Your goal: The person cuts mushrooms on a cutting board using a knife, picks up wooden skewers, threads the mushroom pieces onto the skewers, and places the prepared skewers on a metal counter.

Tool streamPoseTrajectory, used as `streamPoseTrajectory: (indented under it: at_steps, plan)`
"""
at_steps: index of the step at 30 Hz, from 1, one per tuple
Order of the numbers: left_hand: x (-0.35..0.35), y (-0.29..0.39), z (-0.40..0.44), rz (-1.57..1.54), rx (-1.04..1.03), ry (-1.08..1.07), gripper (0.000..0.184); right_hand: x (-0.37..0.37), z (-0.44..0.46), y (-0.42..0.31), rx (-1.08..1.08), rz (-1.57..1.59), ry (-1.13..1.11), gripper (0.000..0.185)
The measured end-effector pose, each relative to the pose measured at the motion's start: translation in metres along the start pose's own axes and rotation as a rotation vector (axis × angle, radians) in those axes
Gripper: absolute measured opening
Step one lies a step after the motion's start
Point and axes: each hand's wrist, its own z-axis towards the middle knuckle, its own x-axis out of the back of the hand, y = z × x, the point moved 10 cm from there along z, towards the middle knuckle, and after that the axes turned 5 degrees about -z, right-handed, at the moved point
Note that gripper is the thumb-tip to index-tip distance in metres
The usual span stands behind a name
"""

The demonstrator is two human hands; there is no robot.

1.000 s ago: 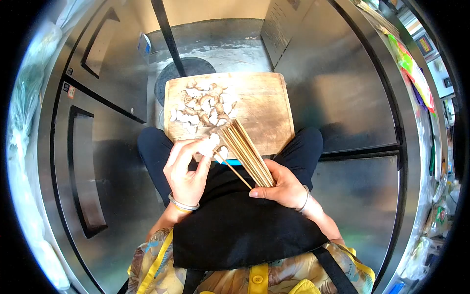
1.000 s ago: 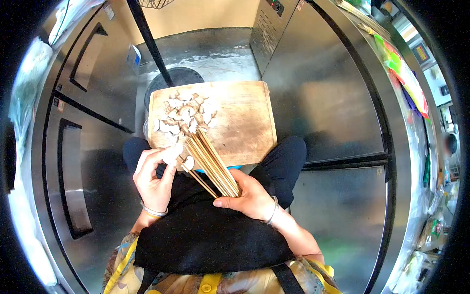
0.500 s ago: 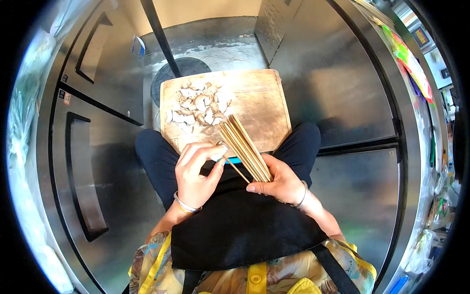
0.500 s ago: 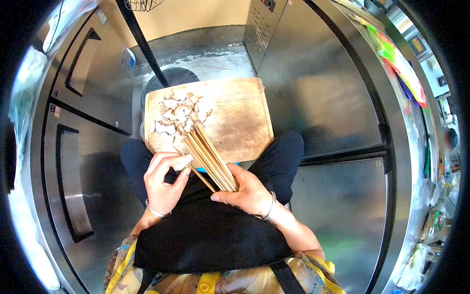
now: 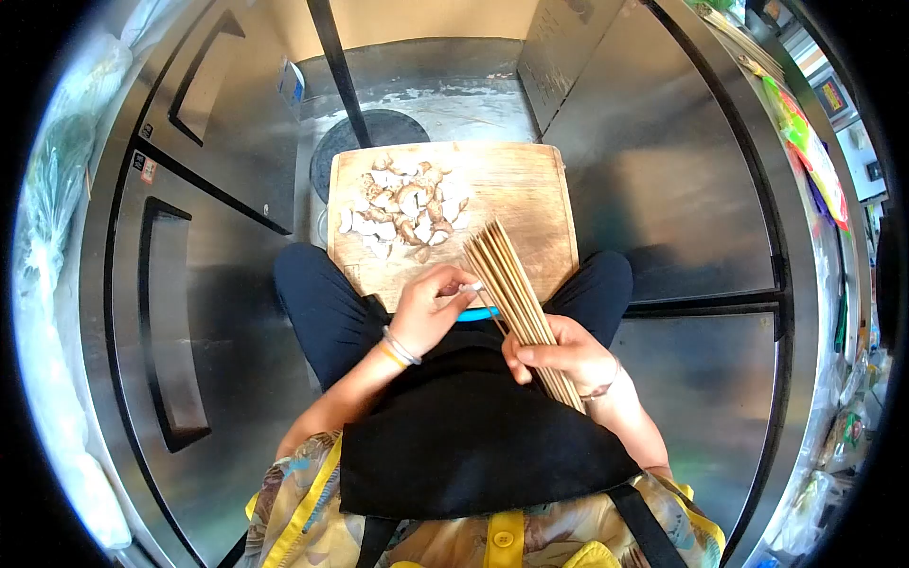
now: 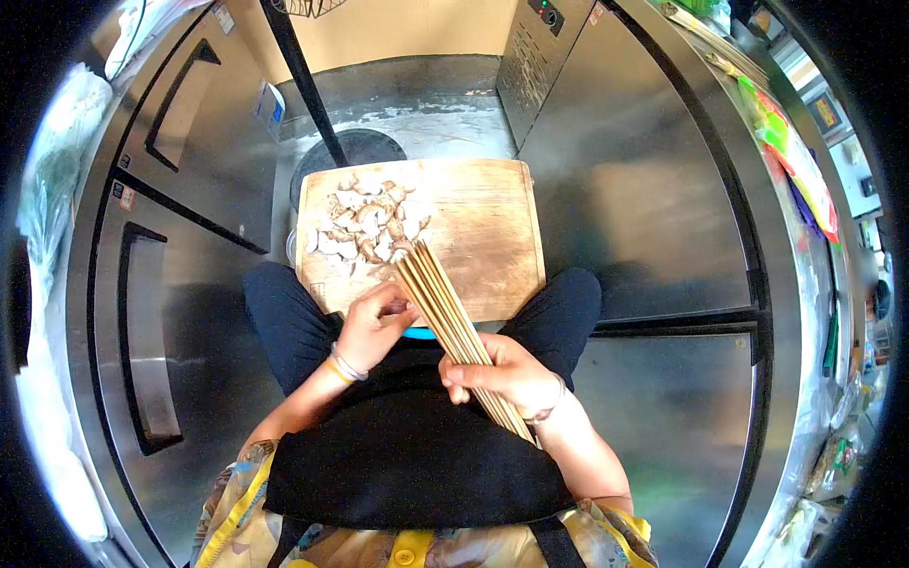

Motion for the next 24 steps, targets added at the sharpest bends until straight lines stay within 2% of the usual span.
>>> streamPoseTrajectory:
  at_steps: [2, 5, 7, 9, 13, 15, 17, 21, 24]
  plan:
    - [0.019, -0.001, 0.004, 0.023, 0.021, -0.026, 0.02, 0.024, 0.008, 0.024, -0.06, -0.053, 0.059, 0.017]
    - [0.098, -0.034, 0.013, 0.245, 0.075, 0.244, 0.022, 0.032, 0.01, 0.034, -0.087, -0.072, 0.064, 0.02]
    - [0.155, -0.058, 0.019, 0.557, 0.11, 0.434, 0.022, 0.028, 0.01, 0.032, -0.077, -0.088, 0.059, 0.021]
    - [0.19, -0.095, 0.03, 0.898, 0.218, 0.447, 0.028, 0.023, 0.01, 0.02, -0.037, -0.208, 0.113, 0.02]
    - [0.196, -0.115, 0.056, 0.94, 0.349, 0.432, 0.026, 0.017, 0.007, 0.019, -0.044, -0.399, 0.109, 0.024]
    - [0.197, -0.126, 0.059, 1.003, 0.424, 0.386, 0.025, 0.01, 0.003, 0.011, -0.036, -0.395, 0.119, 0.023]
    - [0.202, -0.142, 0.062, 1.028, 0.432, 0.345, 0.022, 0.009, 0.001, 0.008, -0.028, -0.386, 0.135, 0.022]
    - [0.205, -0.135, 0.061, 0.99, 0.431, 0.415, 0.015, 0.015, 0.001, 0.013, -0.006, -0.291, 0.125, 0.019]
    - [0.211, -0.123, 0.057, 1.001, 0.436, 0.471, 0.016, 0.014, 0.002, 0.01, -0.015, -0.294, 0.135, 0.02]
